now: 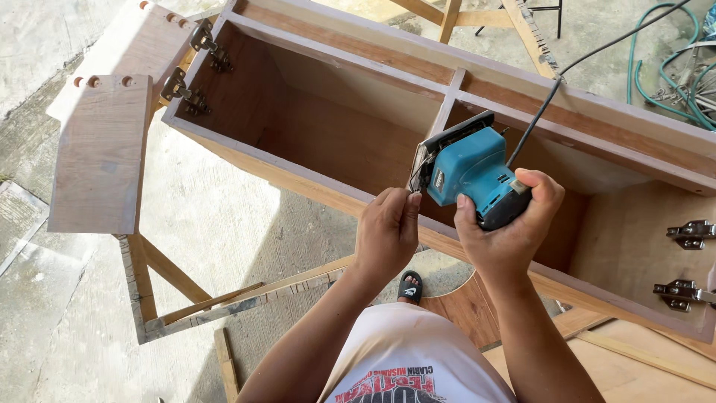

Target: The person sands the interior and edges of a wooden cabinet using a power sander.

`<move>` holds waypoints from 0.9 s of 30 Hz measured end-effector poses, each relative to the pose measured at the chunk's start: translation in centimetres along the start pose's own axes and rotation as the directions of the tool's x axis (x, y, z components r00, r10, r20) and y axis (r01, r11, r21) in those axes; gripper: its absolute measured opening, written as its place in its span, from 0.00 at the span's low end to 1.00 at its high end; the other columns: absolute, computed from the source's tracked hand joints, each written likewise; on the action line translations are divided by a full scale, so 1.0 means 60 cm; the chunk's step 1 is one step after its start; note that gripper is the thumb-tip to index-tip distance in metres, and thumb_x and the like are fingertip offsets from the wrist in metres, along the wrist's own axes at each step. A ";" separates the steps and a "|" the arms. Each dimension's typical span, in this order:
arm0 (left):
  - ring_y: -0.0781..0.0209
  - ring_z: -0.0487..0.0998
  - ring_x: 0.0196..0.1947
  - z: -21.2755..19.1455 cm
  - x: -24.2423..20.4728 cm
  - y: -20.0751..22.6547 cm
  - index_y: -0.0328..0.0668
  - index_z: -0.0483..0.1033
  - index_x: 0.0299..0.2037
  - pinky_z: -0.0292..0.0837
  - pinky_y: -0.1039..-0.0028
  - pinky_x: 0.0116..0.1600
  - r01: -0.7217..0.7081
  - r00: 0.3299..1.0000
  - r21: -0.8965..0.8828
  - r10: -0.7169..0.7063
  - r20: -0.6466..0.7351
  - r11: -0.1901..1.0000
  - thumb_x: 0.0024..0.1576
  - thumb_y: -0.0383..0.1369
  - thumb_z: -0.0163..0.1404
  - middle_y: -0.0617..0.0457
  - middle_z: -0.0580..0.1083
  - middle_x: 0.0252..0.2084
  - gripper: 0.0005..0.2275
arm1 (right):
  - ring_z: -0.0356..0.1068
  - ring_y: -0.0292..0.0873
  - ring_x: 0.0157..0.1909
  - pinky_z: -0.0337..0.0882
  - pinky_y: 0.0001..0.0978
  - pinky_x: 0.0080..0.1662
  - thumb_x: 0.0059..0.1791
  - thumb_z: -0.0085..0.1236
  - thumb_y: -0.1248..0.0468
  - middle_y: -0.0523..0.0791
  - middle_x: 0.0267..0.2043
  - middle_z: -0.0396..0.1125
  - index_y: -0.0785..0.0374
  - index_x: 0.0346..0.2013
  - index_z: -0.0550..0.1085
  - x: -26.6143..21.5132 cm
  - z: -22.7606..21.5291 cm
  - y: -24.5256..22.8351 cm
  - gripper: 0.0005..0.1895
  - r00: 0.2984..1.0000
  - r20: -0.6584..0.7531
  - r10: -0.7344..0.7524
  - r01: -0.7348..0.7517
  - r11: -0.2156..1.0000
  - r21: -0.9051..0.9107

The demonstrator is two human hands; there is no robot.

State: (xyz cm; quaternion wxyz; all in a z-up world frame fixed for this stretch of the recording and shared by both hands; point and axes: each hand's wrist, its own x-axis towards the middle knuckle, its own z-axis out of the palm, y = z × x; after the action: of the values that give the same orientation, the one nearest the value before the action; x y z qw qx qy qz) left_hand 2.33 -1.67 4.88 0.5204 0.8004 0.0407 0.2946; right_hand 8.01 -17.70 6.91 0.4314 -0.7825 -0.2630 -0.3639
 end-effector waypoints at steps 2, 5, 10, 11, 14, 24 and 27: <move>0.43 0.73 0.24 -0.017 0.017 -0.035 0.43 0.69 0.28 0.69 0.64 0.29 -0.129 0.991 0.082 0.130 -0.012 0.988 0.66 0.32 0.48 0.50 0.65 0.22 0.12 | 0.59 0.57 0.51 0.57 0.49 0.58 0.44 0.71 0.64 0.57 0.51 0.56 0.75 0.54 0.61 0.006 -0.016 0.008 0.34 0.999 0.037 0.008 -0.010 0.999 0.040; 0.46 0.74 0.28 -0.029 0.044 -0.062 0.44 0.70 0.33 0.71 0.63 0.34 -0.325 0.946 0.160 0.324 0.034 0.932 0.66 0.33 0.47 0.52 0.66 0.27 0.08 | 0.58 0.56 0.50 0.57 0.49 0.57 0.44 0.72 0.63 0.56 0.50 0.56 0.73 0.53 0.60 0.021 -0.036 -0.011 0.33 0.997 0.070 -0.033 0.028 0.997 0.075; 0.52 0.72 0.35 -0.076 0.063 -0.002 0.41 0.73 0.43 0.69 0.64 0.44 -0.358 0.887 -0.069 0.362 0.288 0.931 0.66 0.43 0.45 0.49 0.73 0.38 0.13 | 0.59 0.49 0.56 0.65 0.41 0.56 0.46 0.63 0.62 0.54 0.54 0.55 0.57 0.59 0.56 0.040 -0.089 -0.008 0.32 0.998 0.069 -0.005 -0.006 0.988 0.156; 0.55 0.75 0.37 -0.080 0.065 0.008 0.40 0.75 0.43 0.71 0.67 0.44 -0.206 0.923 -0.153 0.244 0.296 0.967 0.66 0.48 0.39 0.49 0.74 0.39 0.19 | 0.59 0.46 0.59 0.64 0.38 0.57 0.45 0.59 0.62 0.53 0.56 0.55 0.52 0.61 0.57 0.037 -0.099 0.010 0.32 0.983 0.075 0.165 -0.181 0.914 0.364; 0.62 0.75 0.35 -0.057 0.075 0.015 0.39 0.78 0.43 0.69 0.74 0.39 -0.032 0.950 -0.214 0.096 0.299 0.976 0.67 0.43 0.39 0.52 0.76 0.36 0.18 | 0.65 0.47 0.60 0.67 0.41 0.61 0.41 0.60 0.59 0.50 0.54 0.63 0.52 0.63 0.62 0.051 -0.115 0.044 0.34 0.870 0.180 0.458 -0.429 0.525 0.735; 0.68 0.79 0.34 0.131 0.109 0.065 0.38 0.77 0.48 0.78 0.79 0.38 0.558 0.761 -0.585 -0.082 0.643 0.589 0.70 0.39 0.42 0.50 0.79 0.35 0.14 | 0.69 0.62 0.46 0.83 0.46 0.30 0.59 0.42 0.60 0.55 0.52 0.59 0.74 0.50 0.65 0.025 -0.049 0.067 0.16 0.803 0.595 -0.047 -0.152 -0.980 0.128; 0.71 0.76 0.27 0.142 0.113 0.101 0.39 0.77 0.41 0.74 0.83 0.31 0.613 0.723 -0.595 -0.065 0.687 0.520 0.69 0.41 0.45 0.51 0.76 0.30 0.14 | 0.72 0.60 0.42 0.78 0.50 0.27 0.61 0.34 0.55 0.56 0.46 0.61 0.68 0.60 0.60 -0.016 -0.027 0.176 0.20 0.761 0.484 -0.432 -0.344 -0.901 -0.262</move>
State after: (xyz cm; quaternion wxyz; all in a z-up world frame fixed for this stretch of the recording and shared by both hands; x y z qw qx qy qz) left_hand 10.86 -8.81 10.57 0.8532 0.5043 -0.0915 -0.0967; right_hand 14.52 -24.39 1.62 -0.7436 -0.3170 0.1926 -0.5563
